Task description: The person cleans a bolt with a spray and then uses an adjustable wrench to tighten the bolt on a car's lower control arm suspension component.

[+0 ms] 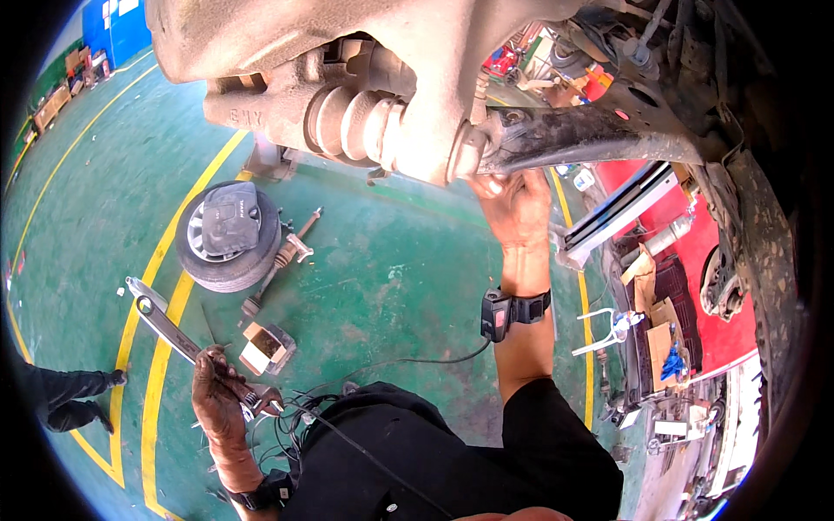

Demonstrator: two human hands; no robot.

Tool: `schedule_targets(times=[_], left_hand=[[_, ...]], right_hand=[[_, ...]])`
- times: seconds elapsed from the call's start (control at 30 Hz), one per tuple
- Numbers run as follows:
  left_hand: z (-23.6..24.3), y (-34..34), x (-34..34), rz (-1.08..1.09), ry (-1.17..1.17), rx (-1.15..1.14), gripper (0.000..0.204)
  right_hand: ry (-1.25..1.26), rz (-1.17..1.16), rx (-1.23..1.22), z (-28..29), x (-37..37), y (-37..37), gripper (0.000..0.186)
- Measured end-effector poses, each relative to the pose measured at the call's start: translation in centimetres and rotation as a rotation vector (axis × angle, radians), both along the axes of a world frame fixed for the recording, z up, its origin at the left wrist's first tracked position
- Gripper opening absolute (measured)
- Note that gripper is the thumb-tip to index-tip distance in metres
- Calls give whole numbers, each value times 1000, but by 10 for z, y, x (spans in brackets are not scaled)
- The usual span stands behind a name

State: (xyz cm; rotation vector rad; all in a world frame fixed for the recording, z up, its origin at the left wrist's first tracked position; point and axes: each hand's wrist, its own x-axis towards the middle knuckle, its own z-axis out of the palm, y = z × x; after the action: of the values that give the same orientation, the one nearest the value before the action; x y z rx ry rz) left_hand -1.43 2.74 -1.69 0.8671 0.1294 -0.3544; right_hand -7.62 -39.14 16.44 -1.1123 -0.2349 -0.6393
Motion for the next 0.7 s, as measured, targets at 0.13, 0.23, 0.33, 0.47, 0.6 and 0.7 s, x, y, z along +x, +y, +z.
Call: schedule_targets(times=[0.13,0.23,0.33,0.47,0.6,0.7], left_hand=[[2,-2,0,6,1,-6,28],[2,-3,0,-3,-7,-15,29],[0,-2,1,-9,-18,-6,30],[-3,0,2,-14,-33,-12,32],[-4,-3,1,-27,-13,-8,32],[-4,0,1,-5,-28,9,31]], right_hand=[[-5,-24,32,1,-2,0,40],[-55,148,42,-4,3,-13,41],[-49,76,29,-2,0,-5,41],[-54,-166,35,2,2,13,40],[-84,101,0,-13,1,-24,41],[-58,-40,65,-10,3,-3,42]])
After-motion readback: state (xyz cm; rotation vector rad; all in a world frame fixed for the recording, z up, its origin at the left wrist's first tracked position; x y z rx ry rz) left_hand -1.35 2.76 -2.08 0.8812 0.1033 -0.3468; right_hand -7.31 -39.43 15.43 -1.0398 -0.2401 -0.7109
